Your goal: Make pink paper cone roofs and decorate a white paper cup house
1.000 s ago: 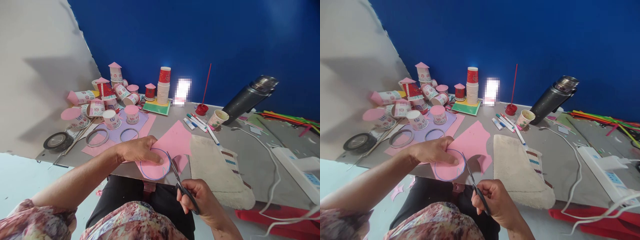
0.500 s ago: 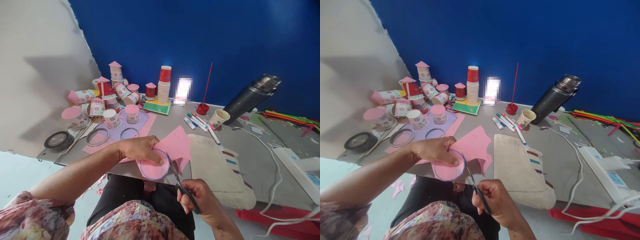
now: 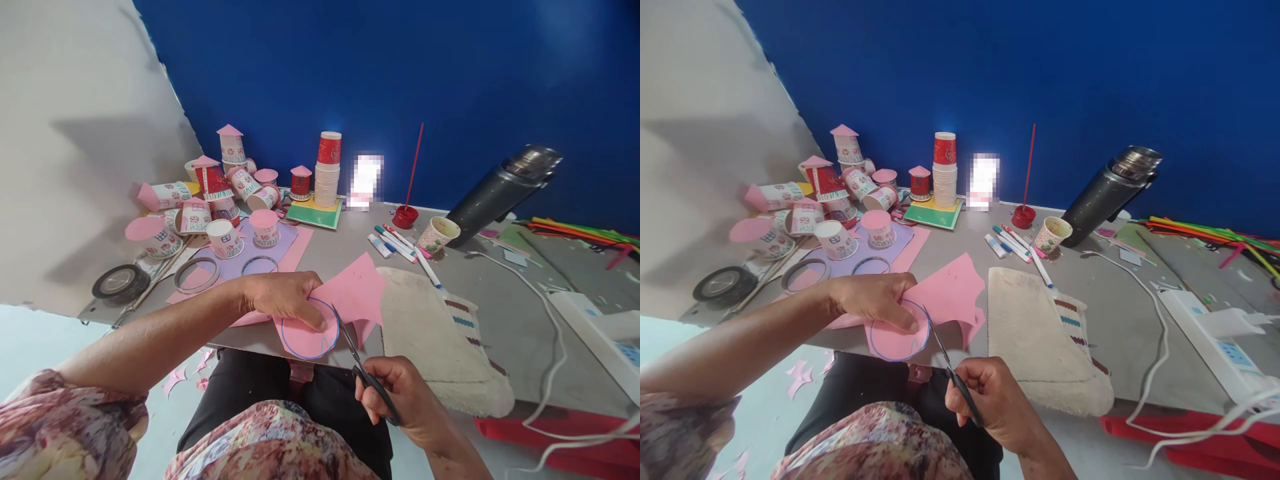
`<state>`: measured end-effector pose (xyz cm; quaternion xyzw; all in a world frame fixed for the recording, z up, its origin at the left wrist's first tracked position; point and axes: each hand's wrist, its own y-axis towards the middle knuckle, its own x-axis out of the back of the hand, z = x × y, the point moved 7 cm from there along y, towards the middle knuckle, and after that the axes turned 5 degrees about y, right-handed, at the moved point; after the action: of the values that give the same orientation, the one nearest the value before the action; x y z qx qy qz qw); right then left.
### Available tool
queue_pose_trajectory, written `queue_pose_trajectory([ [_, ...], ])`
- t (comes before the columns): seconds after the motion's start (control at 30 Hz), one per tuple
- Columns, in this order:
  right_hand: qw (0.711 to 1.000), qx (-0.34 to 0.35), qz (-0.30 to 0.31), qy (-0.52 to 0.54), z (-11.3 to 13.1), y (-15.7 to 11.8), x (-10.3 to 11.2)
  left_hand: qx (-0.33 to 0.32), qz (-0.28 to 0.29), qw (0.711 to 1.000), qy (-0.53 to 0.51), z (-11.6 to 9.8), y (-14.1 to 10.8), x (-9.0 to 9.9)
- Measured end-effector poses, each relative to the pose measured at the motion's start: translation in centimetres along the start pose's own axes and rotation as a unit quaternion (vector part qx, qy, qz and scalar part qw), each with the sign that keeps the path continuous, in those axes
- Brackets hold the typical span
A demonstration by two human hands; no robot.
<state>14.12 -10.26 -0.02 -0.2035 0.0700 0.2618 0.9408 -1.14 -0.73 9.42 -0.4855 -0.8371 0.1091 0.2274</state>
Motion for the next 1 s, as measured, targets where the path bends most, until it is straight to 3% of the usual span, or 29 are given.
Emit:
queue_pose_trajectory([
  [0.3, 1.000, 0.006, -0.017, 0.020, 0.0, 0.0, -0.4, 0.017, 0.010, 1.000, 0.002, -0.3, 0.1, 0.6],
  [0.4, 0.999, 0.027, -0.035, 0.014, 0.0, 0.2, -0.1, 0.007, -0.012, 0.999, -0.050, 0.2, -0.7, 1.2],
  [0.47, 0.997, 0.052, -0.048, 0.018, 0.0, 0.4, 0.0, -0.007, -0.056, 0.990, -0.129, 1.1, -1.5, 1.1],
  [0.5, 0.996, 0.064, -0.057, 0.021, 0.0, 0.6, 0.0, -0.026, -0.110, 0.975, -0.191, 1.6, -1.9, 1.2],
  [0.57, 0.993, 0.082, -0.074, 0.031, 0.1, 0.9, -0.1, -0.092, -0.216, 0.915, -0.329, 2.6, -2.8, 0.6],
  [0.63, 0.992, 0.087, -0.085, 0.043, 0.2, 1.2, -0.5, -0.170, -0.287, 0.860, -0.386, 3.1, -3.3, -0.7],
  [0.73, 0.991, 0.086, -0.092, 0.048, 0.3, 1.5, -1.4, -0.167, -0.368, 0.811, -0.422, 3.9, -2.7, -2.8],
  [0.83, 0.991, 0.085, -0.093, 0.051, 0.4, 1.6, -2.0, -0.151, -0.428, 0.761, -0.464, 3.8, -1.7, -3.1],
  [1.0, 0.991, 0.082, -0.100, 0.048, 0.1, 1.2, -2.0, -0.121, -0.439, 0.746, -0.486, 3.3, -0.9, -2.3],
])
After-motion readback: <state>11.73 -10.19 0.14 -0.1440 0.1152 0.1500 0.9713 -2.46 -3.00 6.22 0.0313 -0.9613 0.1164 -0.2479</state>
